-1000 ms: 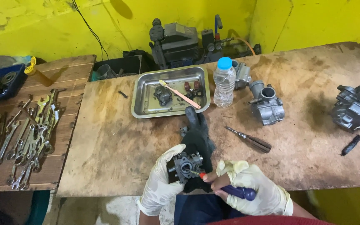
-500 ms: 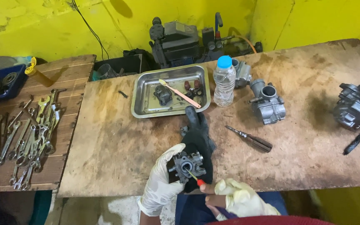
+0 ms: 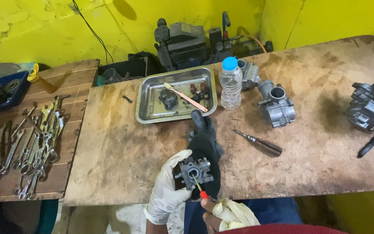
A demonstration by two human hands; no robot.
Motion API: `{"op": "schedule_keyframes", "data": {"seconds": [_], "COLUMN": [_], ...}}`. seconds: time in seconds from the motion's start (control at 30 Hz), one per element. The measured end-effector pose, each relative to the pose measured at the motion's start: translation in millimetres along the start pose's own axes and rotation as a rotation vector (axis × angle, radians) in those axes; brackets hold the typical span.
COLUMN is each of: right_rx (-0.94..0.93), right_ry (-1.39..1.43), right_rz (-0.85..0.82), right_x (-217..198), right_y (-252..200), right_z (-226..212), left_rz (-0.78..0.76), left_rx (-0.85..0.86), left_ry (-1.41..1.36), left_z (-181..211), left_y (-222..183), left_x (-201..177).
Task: The person holds a carburetor in gloved hands and uses a screwdriver to adjust internal components. The person repeatedly inserts and turns the screwdriver inside the carburetor body while rotating the part to access different areas.
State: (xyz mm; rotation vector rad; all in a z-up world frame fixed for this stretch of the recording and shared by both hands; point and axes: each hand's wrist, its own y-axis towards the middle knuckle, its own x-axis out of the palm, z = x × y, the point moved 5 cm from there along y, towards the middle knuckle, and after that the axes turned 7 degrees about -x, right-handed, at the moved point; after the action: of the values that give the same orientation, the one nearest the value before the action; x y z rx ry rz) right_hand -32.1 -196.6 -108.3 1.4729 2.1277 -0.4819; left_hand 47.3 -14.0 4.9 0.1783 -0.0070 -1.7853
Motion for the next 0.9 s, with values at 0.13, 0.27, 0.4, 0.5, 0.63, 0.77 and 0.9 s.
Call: {"op": "schedule_keyframes", "data": {"seconds": [0.13,0.27,0.4,0.5,0.63,0.77,0.9], "right_rx": [0.252,0.718,0.475,0.530,0.499,0.450,0.625], "right_ry": [0.045,0.105,0.051,0.109,0.070,0.066,0.156], "right_rz": [-0.274,-0.480,-0.370,-0.397,-0.431,-0.420,-0.463], "right_x": [19.8,-33.2,-0.1,12.1,13.1,23.0,-7.7], "right_y": [3.7,17.7,11.3,8.4,8.1,8.0,9.4], "right_z": [19.9,-52.5,-20.0,-4.3,-4.5,4.1,-24.2], "left_rz": [-0.002,0.026,0.036,0.032,0.035,0.042,0.041], "left_rx": [-0.016,0.001,-0.057,-0.043,-0.040,-0.055,-0.065], "left_ry": [-0.036,0.006,-0.018,-0.018,-0.022,-0.030,-0.039], "left_z": [-3.5,-5.0,-8.1,-7.9,-8.3,-7.9,-8.1], "left_y": [0.2,1.0,1.7,2.6,2.7,3.0,3.0], "left_x": [0.9,0.9,2.2,2.1,2.8,2.8,2.8]}}
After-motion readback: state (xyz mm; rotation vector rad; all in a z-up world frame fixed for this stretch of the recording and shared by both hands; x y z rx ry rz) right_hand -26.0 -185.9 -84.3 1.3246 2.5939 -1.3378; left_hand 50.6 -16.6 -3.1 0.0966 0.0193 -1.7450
